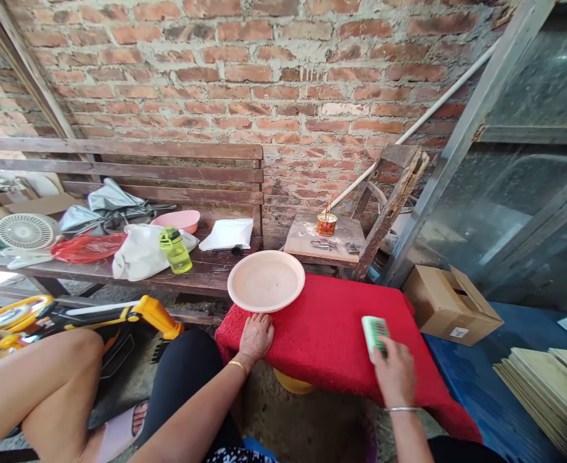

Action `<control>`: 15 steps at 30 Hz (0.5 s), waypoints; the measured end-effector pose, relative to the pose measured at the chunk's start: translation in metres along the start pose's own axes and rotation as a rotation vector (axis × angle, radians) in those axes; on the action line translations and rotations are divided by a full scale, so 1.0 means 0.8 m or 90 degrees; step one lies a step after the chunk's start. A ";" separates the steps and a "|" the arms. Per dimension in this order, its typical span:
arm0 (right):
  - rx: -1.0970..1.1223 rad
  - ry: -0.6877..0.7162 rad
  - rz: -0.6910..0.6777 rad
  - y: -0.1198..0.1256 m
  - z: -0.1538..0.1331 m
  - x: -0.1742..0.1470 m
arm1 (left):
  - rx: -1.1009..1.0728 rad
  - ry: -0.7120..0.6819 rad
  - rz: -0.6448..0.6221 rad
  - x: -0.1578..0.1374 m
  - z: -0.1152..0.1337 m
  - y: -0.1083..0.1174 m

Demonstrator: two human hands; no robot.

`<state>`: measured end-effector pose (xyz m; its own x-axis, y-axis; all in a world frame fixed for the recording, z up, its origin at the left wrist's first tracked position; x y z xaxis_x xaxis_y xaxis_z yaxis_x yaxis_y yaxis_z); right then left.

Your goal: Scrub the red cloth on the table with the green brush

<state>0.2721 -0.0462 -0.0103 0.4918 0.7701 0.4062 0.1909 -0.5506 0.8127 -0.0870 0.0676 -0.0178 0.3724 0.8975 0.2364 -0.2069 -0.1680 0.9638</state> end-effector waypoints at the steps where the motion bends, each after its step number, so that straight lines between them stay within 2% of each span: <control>1: 0.034 0.072 -0.043 -0.016 -0.038 -0.012 | 0.001 0.000 -0.002 0.000 0.000 0.000; 4: 0.054 0.217 -0.145 -0.053 -0.136 -0.048 | 0.007 -0.002 -0.002 0.000 -0.001 -0.001; 6: 0.028 0.250 -0.175 -0.065 -0.170 -0.055 | 0.008 -0.005 0.003 0.000 -0.002 -0.002; 7: 0.006 0.244 -0.182 -0.067 -0.175 -0.051 | 0.007 -0.006 0.004 0.000 -0.002 -0.002; 10: -0.087 0.157 -0.185 -0.060 -0.148 -0.010 | 0.003 -0.008 0.004 -0.001 -0.002 -0.002; 15: -0.223 -0.077 -0.124 -0.031 -0.020 0.072 | -0.005 -0.004 0.007 -0.001 -0.001 -0.001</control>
<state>0.2820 0.0171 0.0001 0.5751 0.7943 0.1961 -0.0004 -0.2394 0.9709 -0.0874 0.0674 -0.0185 0.3758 0.8929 0.2480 -0.2187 -0.1747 0.9600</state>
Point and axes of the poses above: each hand's wrist, its own x-axis towards the middle knuckle, its own y-axis out of the back of the hand, z = x × y, the point moved 2 cm from there along x, towards the middle knuckle, and after that the axes turned 10 degrees about -y, right-handed, at the moved point
